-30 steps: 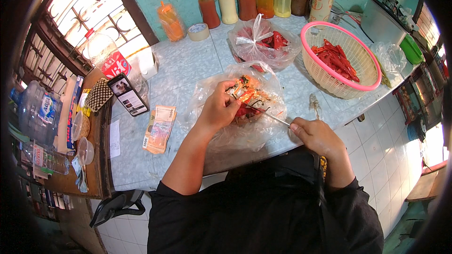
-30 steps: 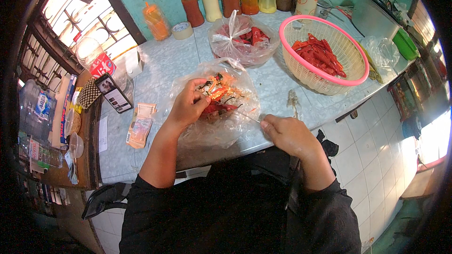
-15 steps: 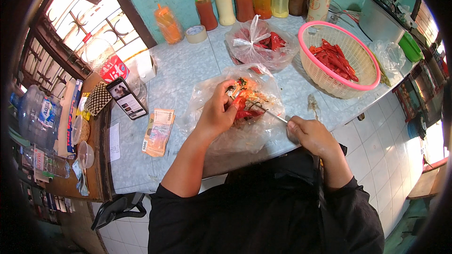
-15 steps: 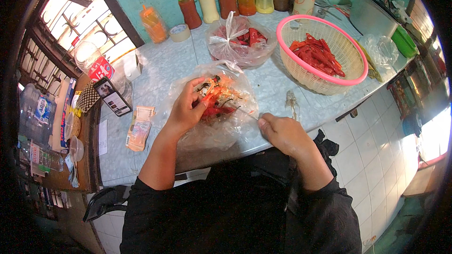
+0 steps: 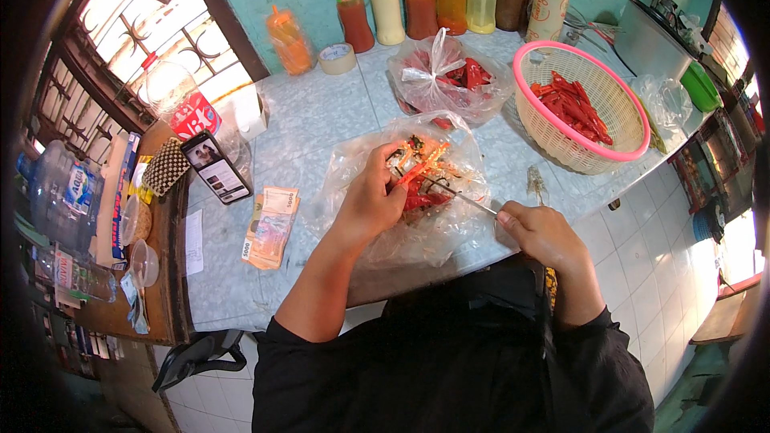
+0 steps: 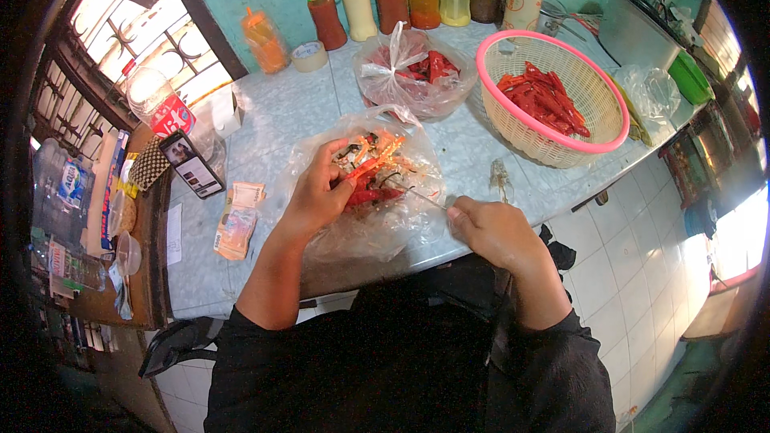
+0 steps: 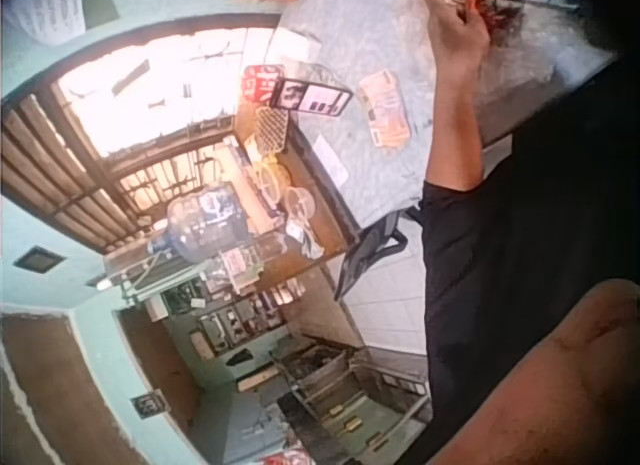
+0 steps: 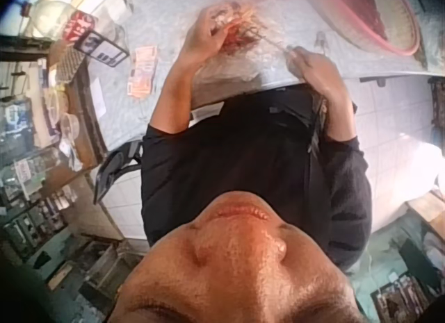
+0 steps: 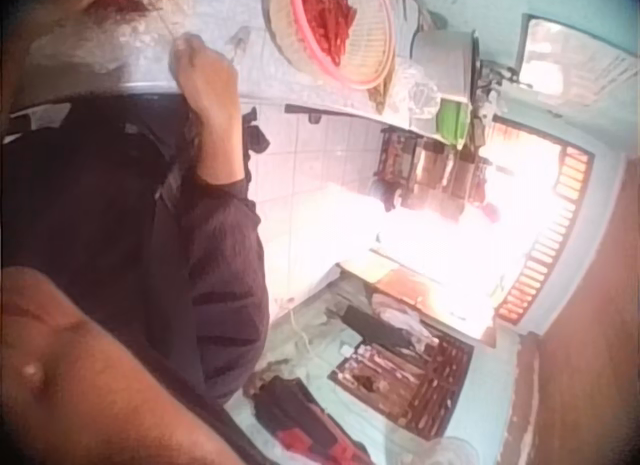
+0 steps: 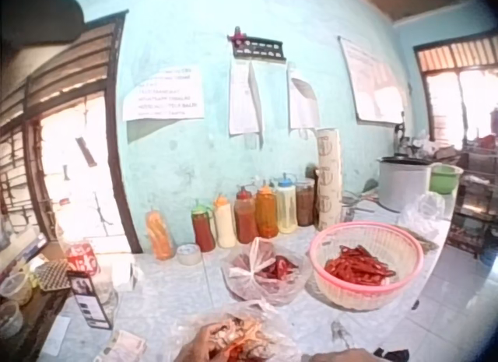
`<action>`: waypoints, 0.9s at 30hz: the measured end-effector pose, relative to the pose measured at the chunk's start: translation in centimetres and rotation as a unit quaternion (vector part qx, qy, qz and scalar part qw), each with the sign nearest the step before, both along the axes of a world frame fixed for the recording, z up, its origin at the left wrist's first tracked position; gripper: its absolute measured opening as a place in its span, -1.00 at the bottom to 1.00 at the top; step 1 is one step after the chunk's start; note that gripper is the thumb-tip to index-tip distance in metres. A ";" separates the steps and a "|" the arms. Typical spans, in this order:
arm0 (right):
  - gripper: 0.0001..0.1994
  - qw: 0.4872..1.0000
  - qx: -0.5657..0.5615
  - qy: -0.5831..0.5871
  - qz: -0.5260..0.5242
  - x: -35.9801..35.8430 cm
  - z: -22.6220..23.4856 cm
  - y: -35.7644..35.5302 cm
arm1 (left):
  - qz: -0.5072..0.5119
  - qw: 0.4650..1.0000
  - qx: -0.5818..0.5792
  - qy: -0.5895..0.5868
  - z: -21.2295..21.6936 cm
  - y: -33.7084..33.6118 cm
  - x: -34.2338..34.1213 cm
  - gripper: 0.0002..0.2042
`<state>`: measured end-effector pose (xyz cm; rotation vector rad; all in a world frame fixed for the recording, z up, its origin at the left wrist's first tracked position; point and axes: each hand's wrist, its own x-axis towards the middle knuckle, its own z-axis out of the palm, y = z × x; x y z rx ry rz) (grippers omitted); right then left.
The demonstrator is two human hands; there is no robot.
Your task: The person uses a knife to slice red chilies on a countertop, removing stems and placing the pieces into a plastic bag. The person handles multiple chilies one at a time, occasionally adjusting the bag and wiping the knife.
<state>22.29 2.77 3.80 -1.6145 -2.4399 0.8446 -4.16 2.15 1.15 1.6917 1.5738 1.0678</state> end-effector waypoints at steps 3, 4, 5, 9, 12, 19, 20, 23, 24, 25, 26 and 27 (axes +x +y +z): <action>-0.65 0.999 0.042 -0.017 0.010 0.0 -1.1 0.4 | -0.004 1.000 -0.012 0.011 0.3 -0.1 0.2 -0.46; -0.65 0.999 0.038 -0.029 -0.001 -0.1 -1.2 0.8 | -0.005 1.000 -0.019 0.015 0.5 -0.1 0.2 -0.46; -0.65 0.998 0.034 -0.042 -0.012 -0.1 -1.2 1.0 | -0.013 1.000 -0.020 0.011 0.6 -0.2 0.2 -0.46; -0.64 0.998 0.030 -0.053 -0.023 -0.3 -1.4 1.5 | -0.026 1.000 -0.005 -0.009 0.2 -0.3 0.1 -0.46; -0.62 0.997 0.028 -0.068 -0.025 -0.3 -1.2 1.6 | -0.007 1.000 -0.008 0.016 0.9 -0.5 0.1 -0.46; -0.64 0.999 0.012 -0.044 0.004 0.5 0.9 0.6 | 0.000 0.997 0.029 0.074 -0.3 -0.2 -0.5 -0.49; -0.64 0.998 0.021 -0.052 0.019 0.5 0.9 0.6 | -0.002 0.997 0.030 0.070 -0.4 -0.2 -0.6 -0.48; -0.64 0.996 0.025 -0.078 0.033 0.3 0.8 1.1 | -0.014 0.998 0.030 0.061 -0.7 -0.1 -0.5 -0.46; -0.63 0.995 0.027 -0.087 0.026 0.1 0.9 1.3 | -0.019 0.998 0.026 0.060 -0.4 -0.1 -0.5 -0.45; -0.63 0.995 0.029 -0.096 0.020 -0.1 0.8 1.6 | -0.024 0.998 0.023 0.059 -0.2 -0.2 -0.4 -0.45; -0.63 0.994 0.031 -0.105 0.014 -0.1 0.8 1.7 | -0.026 0.998 0.014 0.056 0.0 -0.3 -0.4 -0.45; -0.62 0.994 0.026 -0.106 0.008 -0.2 0.8 1.8 | -0.026 0.998 0.006 0.053 0.3 -0.3 -0.4 -0.45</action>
